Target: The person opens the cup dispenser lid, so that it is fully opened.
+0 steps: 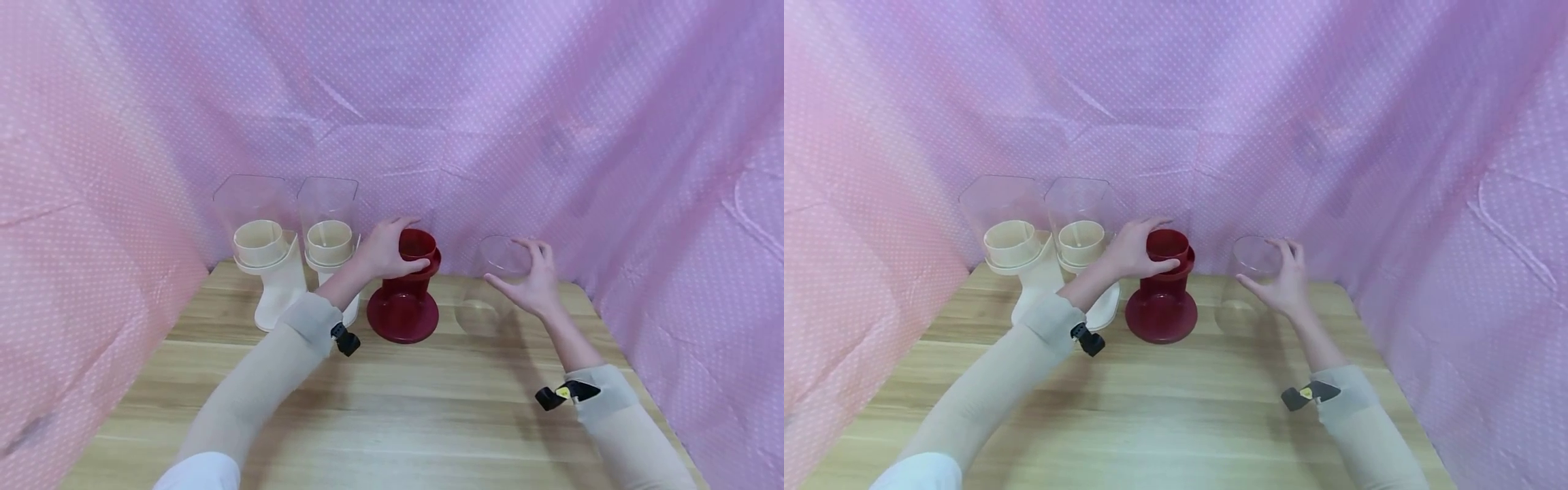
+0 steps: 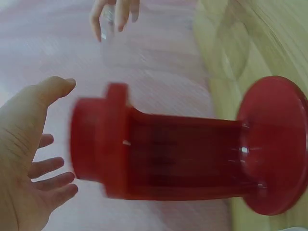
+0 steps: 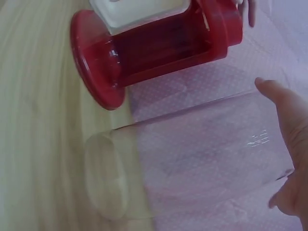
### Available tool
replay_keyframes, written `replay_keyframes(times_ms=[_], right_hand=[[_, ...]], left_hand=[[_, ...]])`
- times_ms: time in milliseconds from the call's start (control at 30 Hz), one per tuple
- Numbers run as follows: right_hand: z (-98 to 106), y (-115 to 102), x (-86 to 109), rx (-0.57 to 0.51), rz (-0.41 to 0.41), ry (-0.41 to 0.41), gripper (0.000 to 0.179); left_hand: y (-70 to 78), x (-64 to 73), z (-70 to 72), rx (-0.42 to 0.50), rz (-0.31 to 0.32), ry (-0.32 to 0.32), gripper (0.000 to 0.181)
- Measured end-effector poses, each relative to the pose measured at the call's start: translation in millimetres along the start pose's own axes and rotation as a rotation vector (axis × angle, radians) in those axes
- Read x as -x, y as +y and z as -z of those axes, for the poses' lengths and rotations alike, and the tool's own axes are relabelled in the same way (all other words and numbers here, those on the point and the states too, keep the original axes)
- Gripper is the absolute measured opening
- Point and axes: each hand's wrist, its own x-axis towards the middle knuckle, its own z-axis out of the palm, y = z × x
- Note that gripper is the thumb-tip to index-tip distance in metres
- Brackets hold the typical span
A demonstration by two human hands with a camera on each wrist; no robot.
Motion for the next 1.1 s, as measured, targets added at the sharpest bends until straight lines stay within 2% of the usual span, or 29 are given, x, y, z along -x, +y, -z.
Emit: replay_keyframes(times_ms=[67,167,267,367,467,600,767,933,1033,1100], right_hand=[[3.6,-6.7,-5.6,0.010,0.006,0.005,0.090],[9.1,-22.4,-13.6,-0.001,0.043,0.012,0.092],[12.3,-42.6,-20.2,-0.017,0.092,0.006,0.092],[9.8,-64.7,-24.6,-0.038,0.127,-0.012,0.093],[0.1,-86.7,-27.9,-0.066,0.162,-0.039,0.093],[-17.7,-115.2,-31.1,-0.108,0.214,-0.071,0.090],[-45.5,-148.6,-35.9,-0.215,0.293,-0.125,0.085],[-71.7,-173.1,-38.5,-0.317,0.306,-0.176,0.081],[-84.6,-186.3,-37.6,-0.352,0.279,-0.219,0.080],[-92.4,-194.7,-36.8,-0.382,0.259,-0.251,0.082]], left_hand=[[7.5,10.9,12.4,-0.013,-0.049,0.036,0.082],[20.0,32.4,38.4,-0.021,-0.138,0.113,0.080],[24.3,53.5,64.7,-0.017,-0.216,0.237,0.078],[17.3,73.3,83.0,-0.011,-0.242,0.379,0.076],[1.4,93.1,91.0,0.000,-0.208,0.501,0.078],[-22.8,111.7,91.0,0.041,-0.128,0.587,0.085],[-46.7,118.1,83.2,0.099,-0.065,0.644,0.095],[-60.6,112.1,68.5,0.133,0.036,0.629,0.103],[-65.3,106.8,61.7,0.145,0.103,0.605,0.108],[-67.4,103.9,59.4,0.151,0.124,0.589,0.109]])
